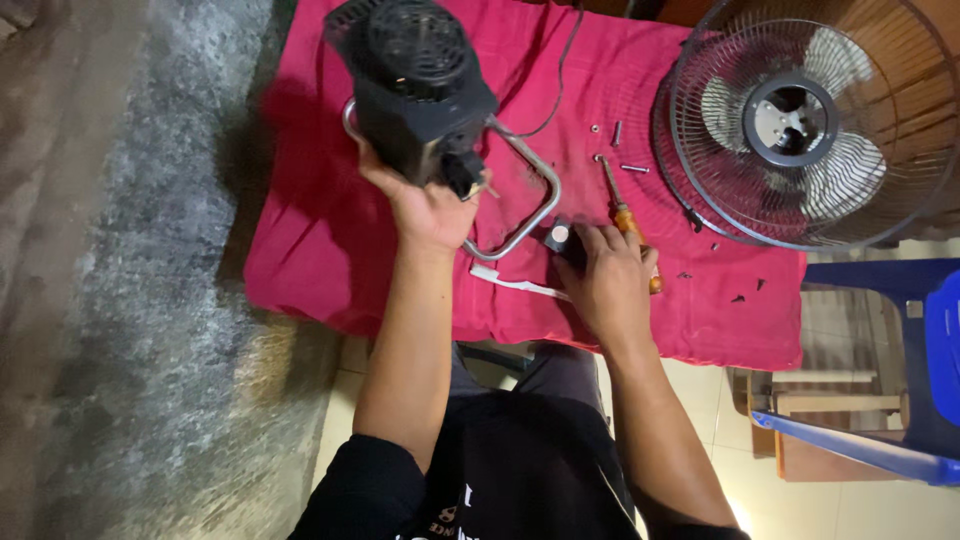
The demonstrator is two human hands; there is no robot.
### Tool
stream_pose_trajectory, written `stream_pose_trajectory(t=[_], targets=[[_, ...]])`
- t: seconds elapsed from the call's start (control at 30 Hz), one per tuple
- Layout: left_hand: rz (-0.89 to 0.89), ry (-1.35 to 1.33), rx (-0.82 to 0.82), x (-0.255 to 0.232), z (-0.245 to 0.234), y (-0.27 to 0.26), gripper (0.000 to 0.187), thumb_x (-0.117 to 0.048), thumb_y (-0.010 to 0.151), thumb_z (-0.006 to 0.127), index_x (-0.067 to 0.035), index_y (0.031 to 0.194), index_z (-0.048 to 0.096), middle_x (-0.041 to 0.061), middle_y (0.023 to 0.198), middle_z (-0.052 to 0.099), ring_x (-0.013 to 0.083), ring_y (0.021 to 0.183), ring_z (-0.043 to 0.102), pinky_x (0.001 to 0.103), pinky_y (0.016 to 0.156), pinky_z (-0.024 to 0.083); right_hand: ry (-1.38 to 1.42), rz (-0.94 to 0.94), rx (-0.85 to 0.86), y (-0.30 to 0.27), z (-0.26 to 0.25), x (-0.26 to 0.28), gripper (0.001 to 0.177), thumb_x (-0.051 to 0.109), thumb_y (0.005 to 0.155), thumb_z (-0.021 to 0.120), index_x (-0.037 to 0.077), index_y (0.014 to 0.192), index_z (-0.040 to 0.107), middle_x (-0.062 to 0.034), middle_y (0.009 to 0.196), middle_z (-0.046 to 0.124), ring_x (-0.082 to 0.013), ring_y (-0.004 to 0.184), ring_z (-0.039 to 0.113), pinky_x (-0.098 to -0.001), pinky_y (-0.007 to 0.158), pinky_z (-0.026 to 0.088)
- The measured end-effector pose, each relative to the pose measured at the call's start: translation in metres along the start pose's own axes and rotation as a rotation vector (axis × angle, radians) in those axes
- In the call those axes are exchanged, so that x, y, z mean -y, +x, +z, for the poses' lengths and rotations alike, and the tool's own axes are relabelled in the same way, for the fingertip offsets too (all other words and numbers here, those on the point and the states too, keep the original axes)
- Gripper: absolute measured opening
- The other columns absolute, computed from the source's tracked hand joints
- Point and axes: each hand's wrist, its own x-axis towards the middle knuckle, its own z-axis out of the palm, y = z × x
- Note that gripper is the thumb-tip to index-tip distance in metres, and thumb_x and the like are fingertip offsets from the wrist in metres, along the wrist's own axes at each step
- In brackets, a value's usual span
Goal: The person disassembles and reassembles an electric fan motor. They use a screwdriver to remove and reinstall screws, then use pliers to adjust the power cord and plug housing.
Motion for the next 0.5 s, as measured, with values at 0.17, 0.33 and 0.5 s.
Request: stream_pose_trajectory(t=[0.17, 0.33, 0.5], targets=[[0.080, 0.034, -0.125, 0.008, 0.002, -0.004, 0.077, -0.072, 0.090, 0.058, -0.019, 0.145, 0.054, -0.002, 0.135, 0.065, 0.0206, 0.115, 0.064, 0.043, 0.091, 0.056, 0.818, 0.300, 0.042, -0.005, 0.005, -0.009, 0.040, 0.015, 0.091, 0.079, 0.001, 0.126, 0.066, -0.0060, 0.109, 0.073, -0.0160, 0.098, 0.068, -0.0344, 0.090, 0.054], [0.134, 0.071, -0.074, 0.015, 0.005, -0.008, 0.080, -0.071, 0.093, 0.059, -0.016, 0.151, 0.049, 0.001, 0.142, 0.059, 0.0219, 0.125, 0.060, 0.043, 0.104, 0.052, 1.461, 0.286, 0.158, -0.007, 0.011, -0.012, 0.038, 0.005, 0.092, 0.073, -0.002, 0.128, 0.064, -0.0040, 0.108, 0.070, -0.0116, 0.094, 0.066, -0.0299, 0.087, 0.056], [0.168, 0.128, -0.054, 0.023, 0.008, -0.011, 0.082, -0.071, 0.093, 0.059, -0.015, 0.152, 0.047, 0.003, 0.144, 0.058, 0.0238, 0.128, 0.058, 0.045, 0.107, 0.048, 1.366, 0.196, 0.085, 0.001, 0.015, 0.006, 0.039, 0.005, 0.092, 0.075, -0.002, 0.129, 0.063, -0.0020, 0.113, 0.069, -0.0096, 0.104, 0.063, -0.0258, 0.094, 0.051]])
